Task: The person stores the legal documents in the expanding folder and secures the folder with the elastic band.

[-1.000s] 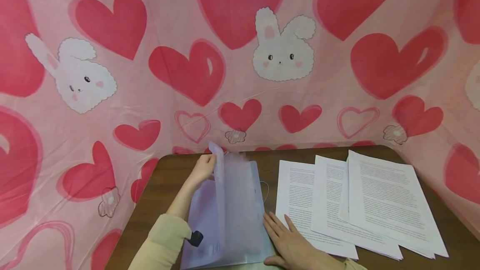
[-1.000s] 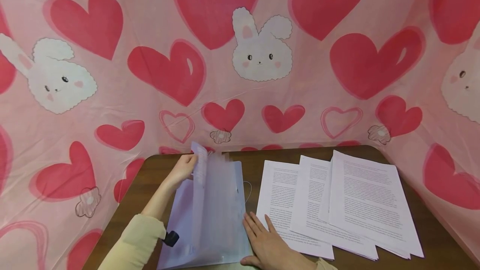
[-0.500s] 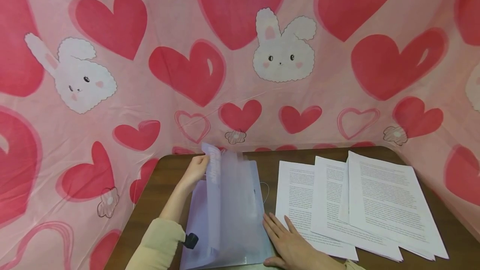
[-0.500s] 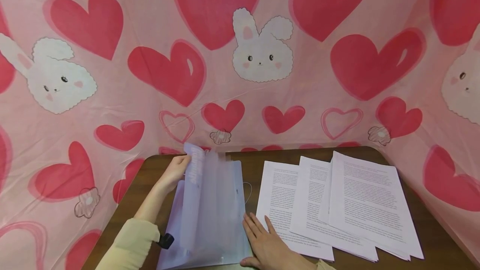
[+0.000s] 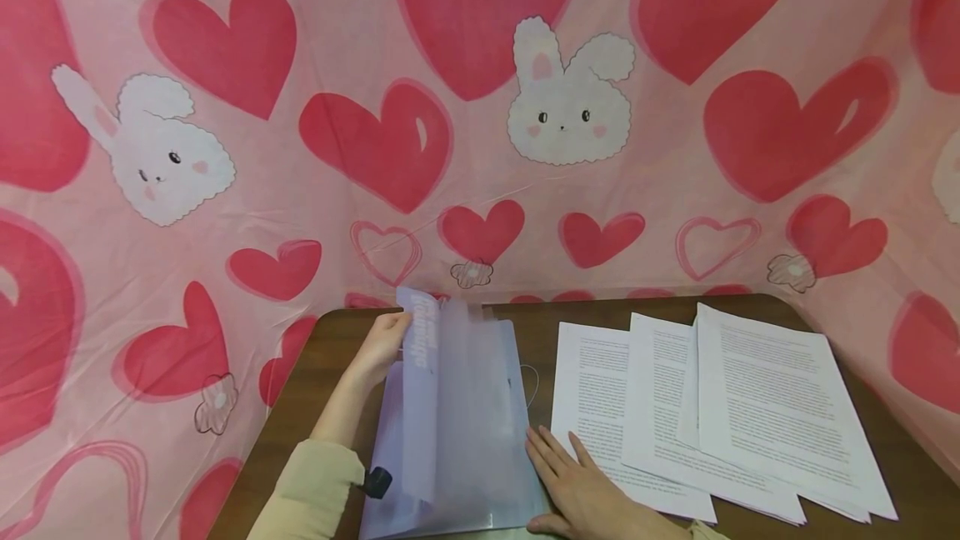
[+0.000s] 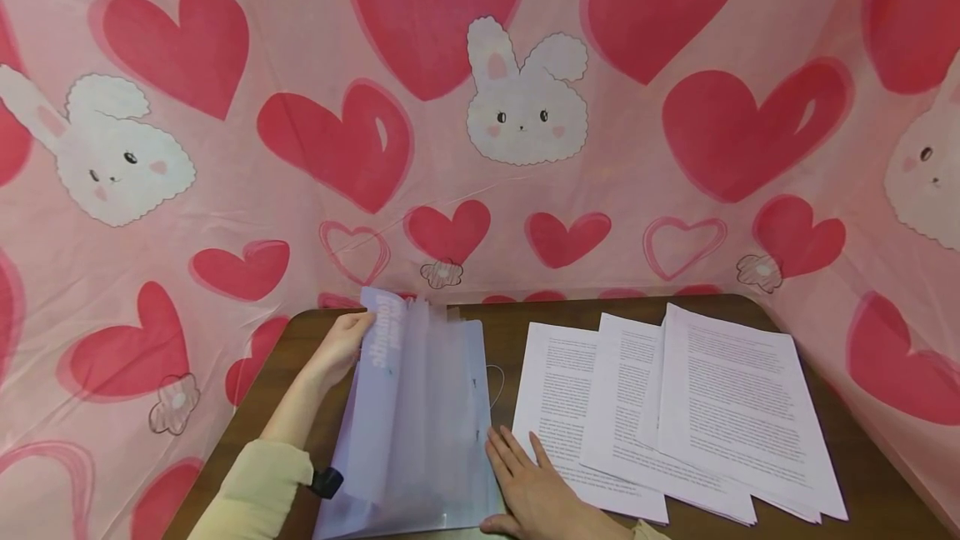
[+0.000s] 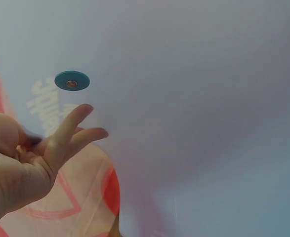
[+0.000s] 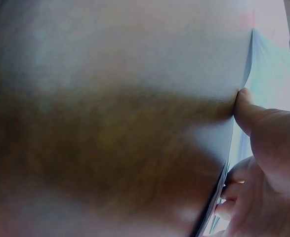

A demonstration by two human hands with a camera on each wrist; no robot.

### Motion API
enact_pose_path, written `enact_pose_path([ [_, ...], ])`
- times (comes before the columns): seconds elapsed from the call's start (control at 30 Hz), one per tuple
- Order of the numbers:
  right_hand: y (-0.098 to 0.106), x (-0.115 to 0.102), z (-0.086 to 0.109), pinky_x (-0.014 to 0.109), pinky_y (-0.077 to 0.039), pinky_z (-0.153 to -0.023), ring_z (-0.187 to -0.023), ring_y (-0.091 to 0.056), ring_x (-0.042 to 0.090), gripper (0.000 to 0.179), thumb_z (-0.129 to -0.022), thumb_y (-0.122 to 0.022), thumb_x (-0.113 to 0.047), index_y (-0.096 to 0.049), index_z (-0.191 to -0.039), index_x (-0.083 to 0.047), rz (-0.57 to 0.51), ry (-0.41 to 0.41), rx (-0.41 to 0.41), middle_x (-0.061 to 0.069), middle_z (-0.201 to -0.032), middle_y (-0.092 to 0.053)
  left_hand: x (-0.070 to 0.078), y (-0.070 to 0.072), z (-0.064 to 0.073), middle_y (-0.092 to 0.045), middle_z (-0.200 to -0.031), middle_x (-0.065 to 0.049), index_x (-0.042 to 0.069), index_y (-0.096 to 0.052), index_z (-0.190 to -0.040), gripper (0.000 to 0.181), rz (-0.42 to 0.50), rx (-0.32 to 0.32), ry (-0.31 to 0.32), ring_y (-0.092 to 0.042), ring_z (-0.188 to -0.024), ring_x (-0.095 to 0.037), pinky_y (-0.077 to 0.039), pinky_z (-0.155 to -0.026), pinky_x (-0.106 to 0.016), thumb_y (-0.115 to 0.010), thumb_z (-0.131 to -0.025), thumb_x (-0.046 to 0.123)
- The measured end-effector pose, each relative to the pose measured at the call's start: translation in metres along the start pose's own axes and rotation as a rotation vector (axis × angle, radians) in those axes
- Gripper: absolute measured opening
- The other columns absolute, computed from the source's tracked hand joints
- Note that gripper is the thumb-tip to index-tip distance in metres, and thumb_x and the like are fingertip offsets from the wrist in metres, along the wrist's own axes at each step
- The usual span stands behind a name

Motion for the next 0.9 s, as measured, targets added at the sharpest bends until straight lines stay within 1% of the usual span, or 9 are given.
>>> enact_pose_path([
  [0.13, 0.001, 0.0, 0.001, 0.074, -0.044, -0.114, -0.157, -0.047, 0.043, 0.106, -0.1, -0.043, -0.084, -0.044, -0.162, 0.003, -0.007, 0.004, 0.006, 0.022, -0.173, -0.044, -0.001, 0.001, 0.001, -0.046, -0.071, 0.007, 0.014, -0.041, -0.077, 0.043, 0.017, 0.001, 0.011, -0.052, -0.064, -0.005, -0.054, -0.062, -0.023, -0.035, -0.12, 0.017],
  [0.27, 0.005, -0.001, 0.002, 0.069, -0.042, -0.117, -0.158, -0.046, 0.043, 0.106, -0.1, -0.044, -0.083, -0.044, -0.163, 0.002, -0.024, -0.01, -0.004, 0.021, -0.174, -0.043, -0.002, 0.0, 0.001, -0.042, -0.07, 0.008, 0.014, -0.036, -0.076, 0.044, 0.02, 0.003, 0.018, -0.048, -0.063, -0.006, -0.052, -0.062, -0.023, -0.037, -0.12, 0.019],
  [0.43, 0.013, -0.005, -0.001, 0.071, -0.04, -0.121, -0.161, -0.043, 0.043, 0.105, -0.101, -0.049, -0.08, -0.042, -0.164, 0.003, -0.045, -0.034, -0.086, 0.022, -0.175, -0.04, -0.005, 0.0, 0.001, -0.041, -0.072, 0.007, 0.015, -0.037, -0.078, 0.043, 0.002, 0.025, 0.031, -0.049, -0.064, -0.006, -0.053, -0.063, -0.023, -0.038, -0.12, 0.022],
  [0.53, 0.018, -0.009, -0.003, 0.073, -0.042, -0.119, -0.161, -0.043, 0.043, 0.105, -0.101, -0.052, -0.079, -0.042, -0.164, 0.004, -0.01, -0.032, -0.125, 0.023, -0.175, -0.039, -0.007, 0.0, 0.001, -0.04, -0.073, 0.006, 0.015, -0.036, -0.078, 0.044, -0.009, 0.037, 0.044, -0.048, -0.065, -0.006, -0.054, -0.065, -0.024, -0.039, -0.12, 0.023],
  [0.6, 0.02, -0.011, -0.003, 0.073, -0.043, -0.119, -0.161, -0.043, 0.043, 0.105, -0.101, -0.053, -0.078, -0.042, -0.164, 0.005, -0.013, -0.028, -0.136, 0.023, -0.175, -0.039, -0.008, -0.001, 0.001, -0.04, -0.073, 0.006, 0.016, -0.035, -0.077, 0.044, -0.017, 0.032, 0.046, -0.047, -0.065, -0.006, -0.055, -0.066, -0.024, -0.039, -0.12, 0.024],
  [0.67, 0.023, -0.011, -0.003, 0.073, -0.041, -0.121, -0.161, -0.042, 0.043, 0.103, -0.101, -0.055, -0.075, -0.042, -0.164, 0.005, -0.034, -0.032, -0.152, 0.023, -0.176, -0.038, -0.009, -0.002, 0.001, -0.04, -0.073, 0.006, 0.016, -0.036, -0.078, 0.044, -0.019, 0.033, 0.049, -0.047, -0.064, -0.007, -0.054, -0.065, -0.024, -0.039, -0.12, 0.024],
  [0.77, 0.028, -0.01, -0.002, 0.074, -0.038, -0.123, -0.162, -0.04, 0.044, 0.096, -0.103, -0.058, -0.069, -0.042, -0.164, 0.004, -0.102, -0.036, -0.163, 0.022, -0.177, -0.037, -0.01, -0.005, -0.001, -0.042, -0.073, 0.006, 0.016, -0.037, -0.079, 0.042, -0.021, 0.022, 0.048, -0.049, -0.064, -0.006, -0.055, -0.064, -0.023, -0.038, -0.12, 0.023],
  [0.83, 0.033, -0.007, -0.002, 0.074, -0.037, -0.123, -0.162, -0.041, 0.044, 0.09, -0.106, -0.06, -0.064, -0.043, -0.164, 0.002, -0.136, -0.037, -0.157, 0.021, -0.176, -0.038, -0.011, -0.006, -0.003, -0.041, -0.073, 0.006, 0.016, -0.036, -0.079, 0.042, -0.018, 0.02, 0.047, -0.047, -0.063, -0.006, -0.053, -0.063, -0.022, -0.038, -0.12, 0.022],
  [0.9, 0.039, -0.003, -0.001, 0.073, -0.038, -0.123, -0.161, -0.043, 0.043, 0.083, -0.108, -0.061, -0.058, -0.045, -0.164, 0.001, -0.15, -0.034, -0.13, 0.02, -0.175, -0.041, -0.011, -0.008, -0.005, -0.041, -0.073, 0.006, 0.016, -0.037, -0.079, 0.042, -0.011, 0.019, 0.047, -0.047, -0.063, -0.006, -0.053, -0.062, -0.022, -0.038, -0.12, 0.022],
])
Point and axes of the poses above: each hand's wrist, its own z-axis away from the middle knuckle, its own y-axis out of the back of the hand, x = y × z, the point moved 9 cm from there along -z, towards the middle knuckle
